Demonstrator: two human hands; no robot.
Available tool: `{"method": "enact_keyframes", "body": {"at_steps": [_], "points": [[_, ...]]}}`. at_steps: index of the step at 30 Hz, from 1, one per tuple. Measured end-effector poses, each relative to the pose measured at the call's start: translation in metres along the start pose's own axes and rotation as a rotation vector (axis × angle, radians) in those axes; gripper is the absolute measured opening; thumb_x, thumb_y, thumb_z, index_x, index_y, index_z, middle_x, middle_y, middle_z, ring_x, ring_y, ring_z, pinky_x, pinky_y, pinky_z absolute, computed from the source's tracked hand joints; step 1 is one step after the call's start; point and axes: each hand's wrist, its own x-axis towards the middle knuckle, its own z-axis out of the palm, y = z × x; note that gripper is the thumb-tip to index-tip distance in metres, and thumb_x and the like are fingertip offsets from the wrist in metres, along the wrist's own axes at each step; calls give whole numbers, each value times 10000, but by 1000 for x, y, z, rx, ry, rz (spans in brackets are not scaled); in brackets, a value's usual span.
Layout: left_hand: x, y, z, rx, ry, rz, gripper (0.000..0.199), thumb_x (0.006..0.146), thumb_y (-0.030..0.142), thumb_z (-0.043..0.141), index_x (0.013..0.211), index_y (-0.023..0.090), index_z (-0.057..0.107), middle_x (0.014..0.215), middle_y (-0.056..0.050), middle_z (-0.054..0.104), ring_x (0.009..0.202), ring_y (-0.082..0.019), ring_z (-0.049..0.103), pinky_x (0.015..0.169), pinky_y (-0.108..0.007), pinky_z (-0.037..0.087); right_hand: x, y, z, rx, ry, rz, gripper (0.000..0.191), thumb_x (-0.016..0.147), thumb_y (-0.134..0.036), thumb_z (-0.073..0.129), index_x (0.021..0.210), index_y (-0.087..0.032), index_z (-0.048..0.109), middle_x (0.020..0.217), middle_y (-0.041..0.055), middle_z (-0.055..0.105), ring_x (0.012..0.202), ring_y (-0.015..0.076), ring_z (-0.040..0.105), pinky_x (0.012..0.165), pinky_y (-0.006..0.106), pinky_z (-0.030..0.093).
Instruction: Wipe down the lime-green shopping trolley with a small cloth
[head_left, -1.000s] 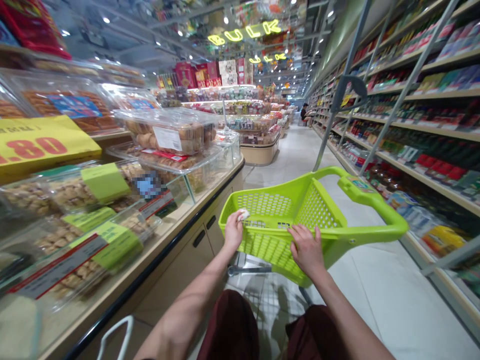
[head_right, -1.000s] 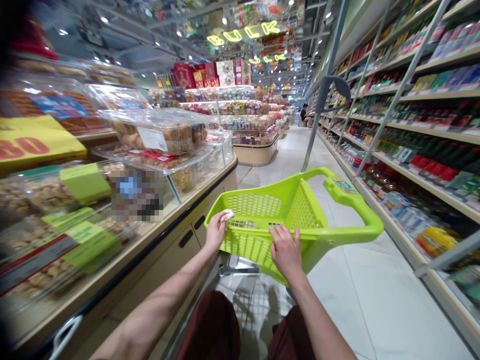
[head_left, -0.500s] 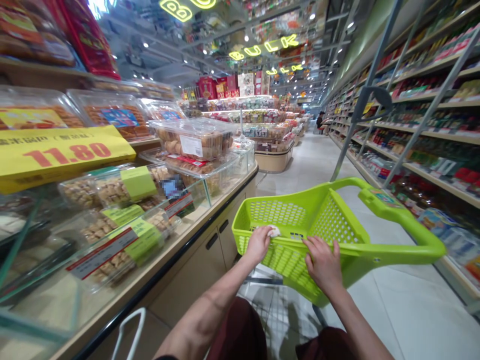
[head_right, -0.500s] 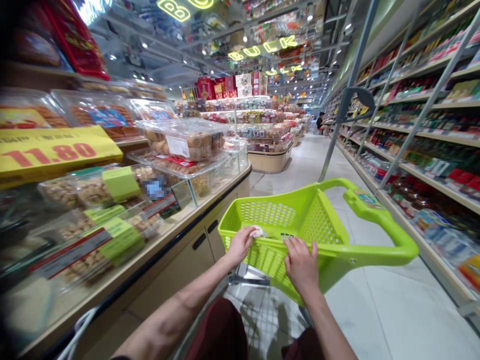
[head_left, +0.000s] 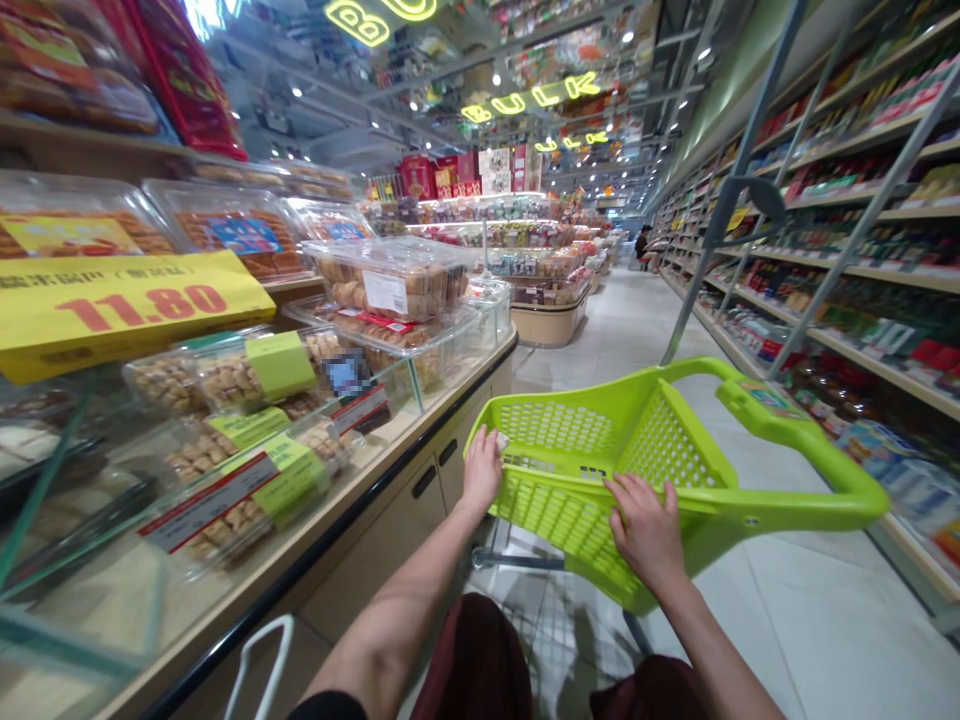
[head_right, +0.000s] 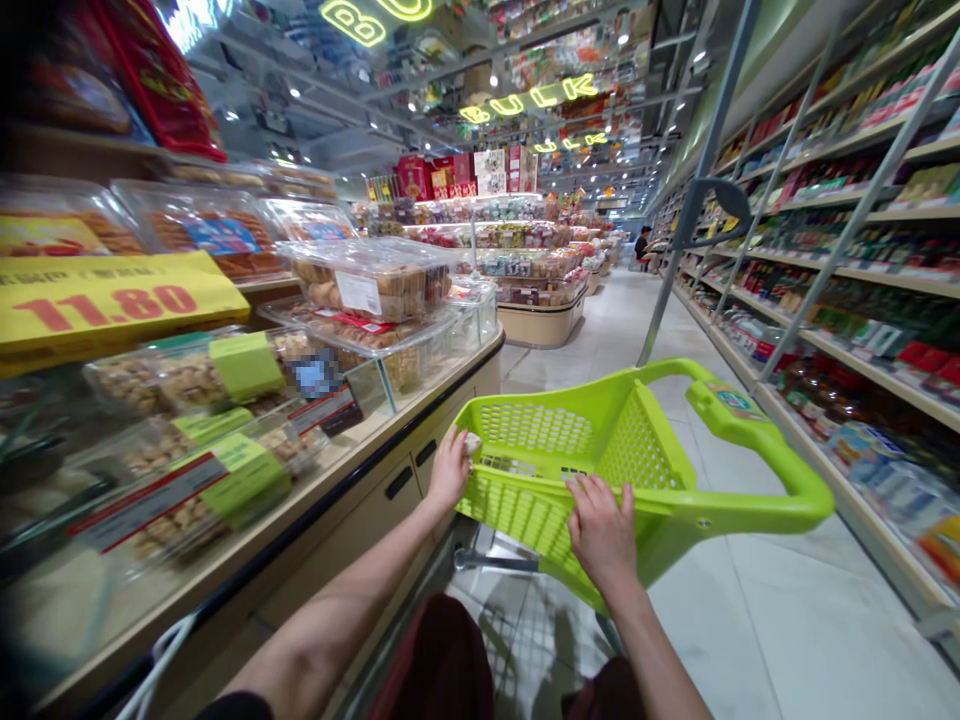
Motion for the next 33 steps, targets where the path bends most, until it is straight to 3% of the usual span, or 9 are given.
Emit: {"method": "enact_keyframes", "body": {"at_steps": [3,5,8,11,14,22,29,33], "points": [[-3,-6,0,0,-91,149,396,796,92,418,1153,222,529,1278,-51,491,1232,-194,372,1027,-393,292,-1,2,1,2,-5,-5,333,774,-159,427,1073,-196,569,1145,70,601,1097,234,485,1016,522,120],[-4,-15,-4,3,-120,142,346,827,195,434,1161,201,522,1245,-74,518,1186,-202,425,1012,-402,313,-2,2,1,2,-6,1,329,777,-158,430,1073,-195,569,1147,71,600,1099,233,483,1016,521,120],[-5,-29,-8,5,-143,148,483,781,291,523,1239,159,439,1288,-125,465,1196,-241,413,1005,-456,311,-1,1,1,7,-8,10,325,773,-156,440,1069,-192,571,1143,71,602,1096,231,485,1019,520,117],[-4,-37,-6,-15,-159,197,541,707,169,573,1232,137,446,1284,-138,464,1206,-249,401,1009,-449,320,0,-2,-2,18,-8,34,321,769,-151,445,1059,-194,577,1134,71,606,1093,228,485,1024,517,111],[-3,-38,0,-69,-129,181,524,692,22,487,1199,153,491,1249,-112,504,1168,-214,450,1000,-395,361,1,-4,-4,27,-15,55,322,767,-150,448,1058,-197,578,1136,68,604,1097,227,482,1027,513,111],[-19,-34,5,-226,-51,259,484,754,29,428,1194,213,512,1298,-51,478,1195,-172,433,1021,-364,354,-3,-1,-6,36,-11,76,316,769,-149,451,1051,-204,582,1121,59,613,1092,222,487,1034,508,97],[-13,-57,-7,-181,-12,14,540,684,-31,437,1179,165,525,1291,-73,485,1178,-204,456,1000,-359,373,-4,-1,-4,32,-6,60,332,769,-149,450,1071,-206,576,1130,54,609,1103,213,478,1039,494,100],[-17,-38,-2,-237,-8,52,538,684,-32,426,1163,184,538,1264,-55,512,1162,-188,472,1005,-339,370,-3,-4,-2,31,10,100,316,763,-146,455,1045,-203,586,1112,52,617,1096,213,481,1038,497,98]]}}
